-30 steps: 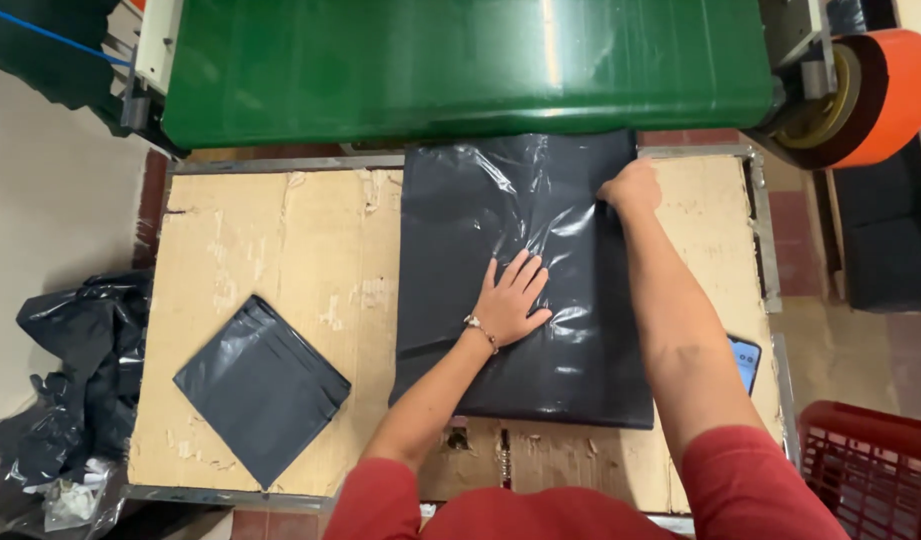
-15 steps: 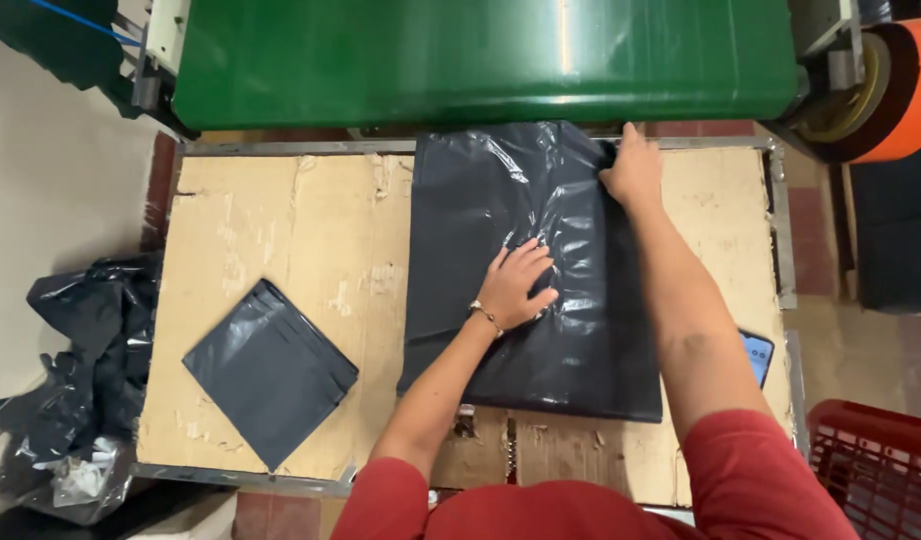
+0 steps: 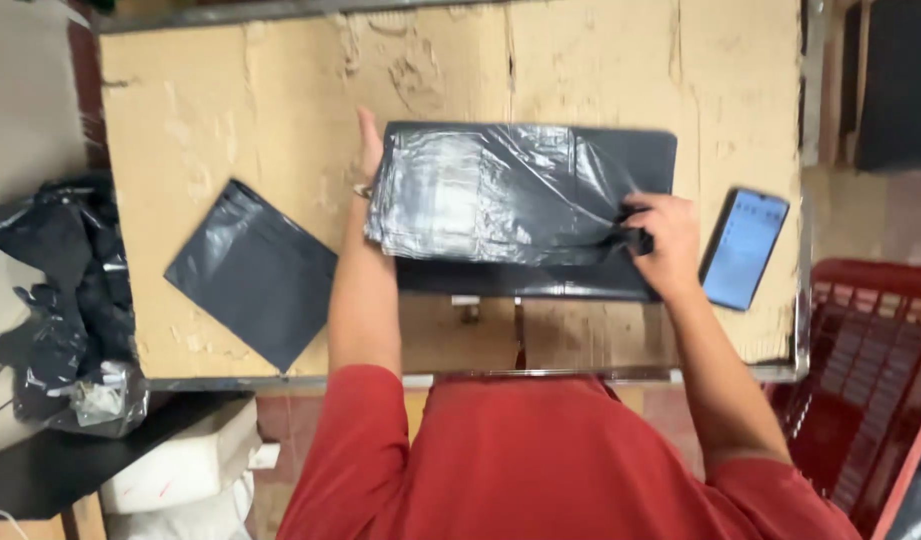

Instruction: Folding large plastic bags into smaller rectangular shapes and placing them into a collection basket.

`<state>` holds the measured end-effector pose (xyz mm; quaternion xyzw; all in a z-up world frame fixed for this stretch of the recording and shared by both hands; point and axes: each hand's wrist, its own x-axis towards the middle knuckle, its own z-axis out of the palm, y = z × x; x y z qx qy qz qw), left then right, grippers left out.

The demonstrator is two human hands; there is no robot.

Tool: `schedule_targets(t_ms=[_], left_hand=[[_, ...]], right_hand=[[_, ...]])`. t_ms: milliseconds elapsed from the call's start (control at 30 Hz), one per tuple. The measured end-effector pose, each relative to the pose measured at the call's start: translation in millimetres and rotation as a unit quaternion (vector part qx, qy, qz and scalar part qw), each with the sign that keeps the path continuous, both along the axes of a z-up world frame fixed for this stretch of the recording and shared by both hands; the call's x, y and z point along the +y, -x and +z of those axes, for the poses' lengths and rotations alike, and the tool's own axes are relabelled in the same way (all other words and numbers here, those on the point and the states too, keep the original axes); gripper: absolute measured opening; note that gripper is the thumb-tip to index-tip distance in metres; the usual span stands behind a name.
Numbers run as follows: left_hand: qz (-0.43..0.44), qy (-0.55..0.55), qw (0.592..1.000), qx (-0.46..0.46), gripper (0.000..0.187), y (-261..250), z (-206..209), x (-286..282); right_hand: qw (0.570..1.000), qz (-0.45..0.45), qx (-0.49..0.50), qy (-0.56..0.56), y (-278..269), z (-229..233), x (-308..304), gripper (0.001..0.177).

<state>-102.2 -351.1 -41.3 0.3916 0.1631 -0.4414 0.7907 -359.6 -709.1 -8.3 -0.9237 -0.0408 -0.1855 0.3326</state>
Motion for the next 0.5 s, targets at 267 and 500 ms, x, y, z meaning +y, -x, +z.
schedule_targets(t_ms=[267, 500], left_hand=[[0.072, -0.369, 0.882, -0.284, 0.045, 7, -142, 38], [0.077, -0.476, 0.699, -0.528, 0.065, 87, -52, 54]], right_hand=[[0.99, -0.016, 0.022, 0.141, 77, -28, 12, 0.033], [0.968, -0.03, 0.049, 0.243, 122, -11, 23, 0.034]])
